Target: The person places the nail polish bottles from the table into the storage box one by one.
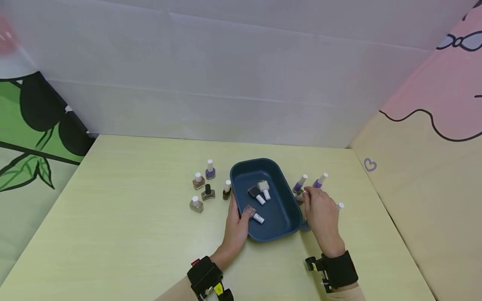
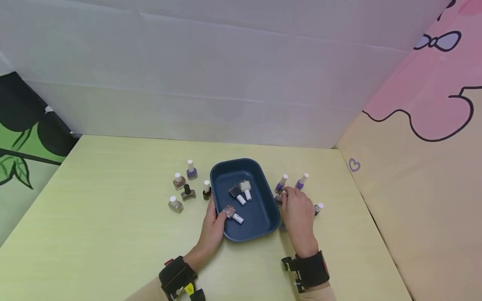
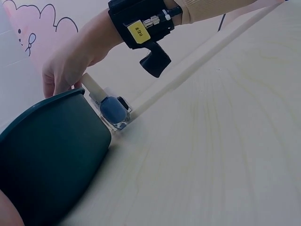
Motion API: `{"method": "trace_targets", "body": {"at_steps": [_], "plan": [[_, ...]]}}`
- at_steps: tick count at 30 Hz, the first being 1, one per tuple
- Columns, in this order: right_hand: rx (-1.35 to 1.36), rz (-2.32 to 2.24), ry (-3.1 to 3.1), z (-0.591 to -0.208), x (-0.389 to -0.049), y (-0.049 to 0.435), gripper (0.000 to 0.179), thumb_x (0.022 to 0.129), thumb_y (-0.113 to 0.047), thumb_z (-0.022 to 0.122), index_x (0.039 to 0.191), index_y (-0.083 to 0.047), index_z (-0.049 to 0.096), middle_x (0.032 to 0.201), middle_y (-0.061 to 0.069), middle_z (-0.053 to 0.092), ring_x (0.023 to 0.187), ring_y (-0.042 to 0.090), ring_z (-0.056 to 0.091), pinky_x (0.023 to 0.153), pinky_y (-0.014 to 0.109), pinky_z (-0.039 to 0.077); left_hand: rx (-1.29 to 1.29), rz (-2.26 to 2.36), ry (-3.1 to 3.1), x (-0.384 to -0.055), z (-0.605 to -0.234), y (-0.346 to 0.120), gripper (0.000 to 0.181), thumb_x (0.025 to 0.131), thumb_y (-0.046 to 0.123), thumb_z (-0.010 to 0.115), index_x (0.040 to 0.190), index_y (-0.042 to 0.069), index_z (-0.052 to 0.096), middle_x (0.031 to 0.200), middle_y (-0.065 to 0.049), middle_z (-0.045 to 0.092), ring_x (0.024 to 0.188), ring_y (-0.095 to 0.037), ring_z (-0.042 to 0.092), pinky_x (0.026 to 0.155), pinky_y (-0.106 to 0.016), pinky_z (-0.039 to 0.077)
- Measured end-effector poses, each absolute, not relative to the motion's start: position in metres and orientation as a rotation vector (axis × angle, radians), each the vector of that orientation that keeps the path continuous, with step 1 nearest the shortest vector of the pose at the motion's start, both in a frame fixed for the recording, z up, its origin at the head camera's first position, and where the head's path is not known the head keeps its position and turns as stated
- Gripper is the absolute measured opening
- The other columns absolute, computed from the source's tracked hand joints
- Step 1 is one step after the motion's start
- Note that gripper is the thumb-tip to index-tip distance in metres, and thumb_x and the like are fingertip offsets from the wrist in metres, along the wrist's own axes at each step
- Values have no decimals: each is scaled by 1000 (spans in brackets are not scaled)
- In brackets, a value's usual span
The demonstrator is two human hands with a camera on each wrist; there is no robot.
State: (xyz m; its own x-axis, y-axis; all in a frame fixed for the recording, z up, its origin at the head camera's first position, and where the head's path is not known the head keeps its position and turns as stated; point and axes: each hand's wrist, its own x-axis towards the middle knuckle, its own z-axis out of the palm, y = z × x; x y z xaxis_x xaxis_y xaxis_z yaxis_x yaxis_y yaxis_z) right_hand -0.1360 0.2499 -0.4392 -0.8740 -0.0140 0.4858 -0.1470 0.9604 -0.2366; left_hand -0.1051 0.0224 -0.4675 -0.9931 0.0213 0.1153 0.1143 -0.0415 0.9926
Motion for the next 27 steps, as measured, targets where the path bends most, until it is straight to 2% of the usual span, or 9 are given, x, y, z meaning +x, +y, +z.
{"method": "trace_targets", "body": {"at_steps": [3, 9, 18, 27], "plan": [[132, 353, -2598, -437, -135, 251, 19, 88, -15, 63, 97, 1, 69, 86, 17, 69, 69, 31, 62, 52, 45, 50, -152, -2204, -2139, -105, -468, 23, 69, 97, 5, 42, 154, 11, 4, 159, -10, 4, 142, -24, 8, 114, -47, 16], [158, 345, -2556, -425, -136, 253, 19, 88, -14, 62, 99, 1, 69, 88, 17, 69, 72, 31, 63, 52, 45, 50, -151, -2206, -2140, -104, -468, 23, 69, 98, 8, 43, 154, 12, 4, 159, -3, 3, 142, -23, 7, 114, -46, 16], [213, 369, -2502, -399, -144, 257, 21, 90, -13, 60, 102, 2, 68, 85, 15, 67, 71, 27, 60, 51, 42, 50, -171, -2211, -2130, -104, -469, 23, 69, 98, 7, 42, 154, 14, 3, 159, -1, 3, 142, -23, 9, 113, -47, 17], [300, 415, -2479, -380, -152, 254, 24, 92, -14, 58, 107, 2, 65, 90, 15, 66, 78, 28, 57, 59, 44, 52, -177, -2198, -2128, -104, -467, 22, 71, 97, 7, 44, 155, 15, 4, 159, -2, 4, 142, -24, 8, 114, -48, 16]]}}
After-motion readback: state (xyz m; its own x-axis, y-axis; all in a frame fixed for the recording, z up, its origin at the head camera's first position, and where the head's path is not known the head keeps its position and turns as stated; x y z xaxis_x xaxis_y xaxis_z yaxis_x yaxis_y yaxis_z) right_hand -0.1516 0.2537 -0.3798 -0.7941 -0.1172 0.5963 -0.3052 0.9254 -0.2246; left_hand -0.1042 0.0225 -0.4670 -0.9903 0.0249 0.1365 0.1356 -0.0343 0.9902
